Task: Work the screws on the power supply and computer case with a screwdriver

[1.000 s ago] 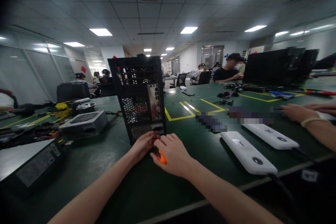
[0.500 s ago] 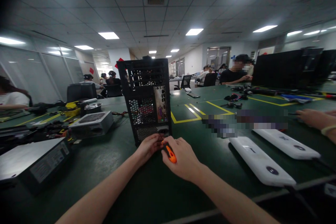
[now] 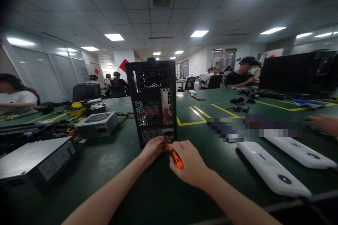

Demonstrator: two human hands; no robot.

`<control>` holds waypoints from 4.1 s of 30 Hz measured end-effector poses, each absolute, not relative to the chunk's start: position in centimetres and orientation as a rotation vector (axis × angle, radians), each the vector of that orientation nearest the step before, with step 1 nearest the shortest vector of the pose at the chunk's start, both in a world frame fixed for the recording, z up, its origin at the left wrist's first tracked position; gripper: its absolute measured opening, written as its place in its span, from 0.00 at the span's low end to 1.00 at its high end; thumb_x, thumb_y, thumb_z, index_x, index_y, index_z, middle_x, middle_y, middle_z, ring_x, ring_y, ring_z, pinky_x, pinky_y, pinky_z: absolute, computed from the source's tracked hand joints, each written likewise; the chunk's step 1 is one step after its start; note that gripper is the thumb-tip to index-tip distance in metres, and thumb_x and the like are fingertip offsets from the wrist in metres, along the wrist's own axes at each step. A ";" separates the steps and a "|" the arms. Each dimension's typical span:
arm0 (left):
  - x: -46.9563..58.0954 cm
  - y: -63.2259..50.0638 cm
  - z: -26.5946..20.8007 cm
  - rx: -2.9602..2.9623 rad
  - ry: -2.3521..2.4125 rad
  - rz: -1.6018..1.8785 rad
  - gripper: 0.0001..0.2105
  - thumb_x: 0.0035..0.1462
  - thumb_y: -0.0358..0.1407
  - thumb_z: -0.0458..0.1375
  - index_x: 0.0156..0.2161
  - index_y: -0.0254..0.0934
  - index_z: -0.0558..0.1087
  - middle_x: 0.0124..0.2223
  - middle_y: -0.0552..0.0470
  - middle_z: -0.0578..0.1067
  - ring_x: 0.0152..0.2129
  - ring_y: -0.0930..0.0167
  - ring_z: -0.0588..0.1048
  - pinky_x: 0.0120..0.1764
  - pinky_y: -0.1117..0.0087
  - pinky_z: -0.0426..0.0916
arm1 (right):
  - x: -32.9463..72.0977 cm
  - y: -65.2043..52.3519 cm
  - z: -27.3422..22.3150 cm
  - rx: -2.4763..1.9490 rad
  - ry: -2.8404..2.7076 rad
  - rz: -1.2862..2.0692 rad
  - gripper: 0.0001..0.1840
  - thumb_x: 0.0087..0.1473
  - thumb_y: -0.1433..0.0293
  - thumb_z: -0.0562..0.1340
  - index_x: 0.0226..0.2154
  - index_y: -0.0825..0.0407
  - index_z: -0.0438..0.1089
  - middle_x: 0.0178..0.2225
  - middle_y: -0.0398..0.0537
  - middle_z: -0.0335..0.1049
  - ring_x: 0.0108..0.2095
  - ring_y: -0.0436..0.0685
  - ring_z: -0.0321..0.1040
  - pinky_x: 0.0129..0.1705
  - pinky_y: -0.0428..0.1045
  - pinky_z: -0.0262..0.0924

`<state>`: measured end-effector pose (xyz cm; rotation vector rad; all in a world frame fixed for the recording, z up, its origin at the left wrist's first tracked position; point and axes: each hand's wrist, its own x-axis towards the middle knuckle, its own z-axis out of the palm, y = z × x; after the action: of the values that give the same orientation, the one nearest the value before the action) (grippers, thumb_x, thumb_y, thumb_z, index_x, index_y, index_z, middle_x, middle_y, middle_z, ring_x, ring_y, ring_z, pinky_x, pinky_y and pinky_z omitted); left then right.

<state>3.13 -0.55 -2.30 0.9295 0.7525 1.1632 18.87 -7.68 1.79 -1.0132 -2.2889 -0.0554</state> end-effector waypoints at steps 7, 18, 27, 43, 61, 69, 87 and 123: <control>3.1 -0.6 -2.3 0.935 0.752 1.156 0.06 0.51 0.29 0.52 0.33 0.30 0.70 0.33 0.45 0.73 0.25 0.75 0.72 0.32 0.73 0.65 | 18.9 -7.8 2.1 -0.997 -2.335 -0.100 0.08 0.50 0.67 0.55 0.36 0.51 0.63 0.33 0.47 0.64 0.33 0.54 0.59 0.36 0.51 0.53; 3.4 -0.6 -1.7 0.860 0.853 1.176 0.07 0.52 0.28 0.51 0.32 0.29 0.71 0.32 0.43 0.75 0.23 0.75 0.72 0.30 0.74 0.66 | 19.1 -7.8 1.9 -0.938 -2.394 -0.173 0.06 0.47 0.72 0.56 0.32 0.51 0.64 0.30 0.46 0.61 0.33 0.53 0.57 0.37 0.51 0.50; 4.3 -0.5 -1.2 0.733 0.965 1.220 0.08 0.54 0.30 0.51 0.29 0.28 0.70 0.26 0.46 0.73 0.20 0.76 0.71 0.24 0.77 0.65 | 19.2 -7.7 2.2 -0.965 -2.306 -0.142 0.07 0.45 0.74 0.56 0.32 0.53 0.62 0.31 0.46 0.61 0.32 0.54 0.56 0.37 0.50 0.50; 6.3 -0.3 -0.7 0.512 1.021 1.348 0.07 0.53 0.30 0.51 0.27 0.29 0.68 0.22 0.49 0.72 0.14 0.80 0.67 0.17 0.81 0.59 | 19.6 -7.4 2.4 -0.978 -2.223 -0.115 0.06 0.50 0.70 0.56 0.34 0.52 0.64 0.32 0.46 0.64 0.33 0.53 0.60 0.37 0.50 0.52; 6.3 -0.2 -0.9 0.492 0.965 1.373 0.08 0.54 0.31 0.53 0.26 0.28 0.68 0.23 0.49 0.72 0.14 0.82 0.67 0.17 0.83 0.59 | 20.1 -7.2 2.2 -0.875 -2.094 -0.164 0.04 0.50 0.72 0.54 0.30 0.52 0.64 0.28 0.44 0.68 0.30 0.52 0.62 0.35 0.49 0.52; 6.1 -0.4 -1.0 0.514 0.940 1.345 0.09 0.56 0.31 0.50 0.28 0.28 0.69 0.24 0.47 0.73 0.15 0.80 0.68 0.17 0.82 0.61 | 20.0 -7.2 2.0 -0.865 -2.091 -0.159 0.04 0.50 0.72 0.54 0.29 0.52 0.64 0.27 0.44 0.67 0.28 0.51 0.62 0.34 0.49 0.52; 4.8 0.2 -1.3 0.538 0.859 1.249 0.11 0.58 0.31 0.47 0.30 0.26 0.69 0.25 0.45 0.74 0.16 0.79 0.71 0.18 0.82 0.63 | 19.4 -6.7 1.5 -0.875 -2.147 -0.242 0.05 0.50 0.71 0.54 0.31 0.53 0.65 0.28 0.46 0.65 0.29 0.52 0.60 0.34 0.49 0.52; 4.6 0.5 -1.6 0.569 0.883 1.255 0.10 0.55 0.30 0.51 0.29 0.25 0.70 0.24 0.44 0.74 0.16 0.78 0.71 0.17 0.82 0.63 | 18.8 -7.3 1.4 -0.980 -2.225 -0.121 0.08 0.50 0.70 0.54 0.36 0.53 0.62 0.29 0.45 0.64 0.30 0.51 0.58 0.35 0.48 0.50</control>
<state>4.64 0.54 -1.64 0.5695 0.8834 1.2545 18.81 -7.30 1.37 -0.9803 -2.2246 -0.1206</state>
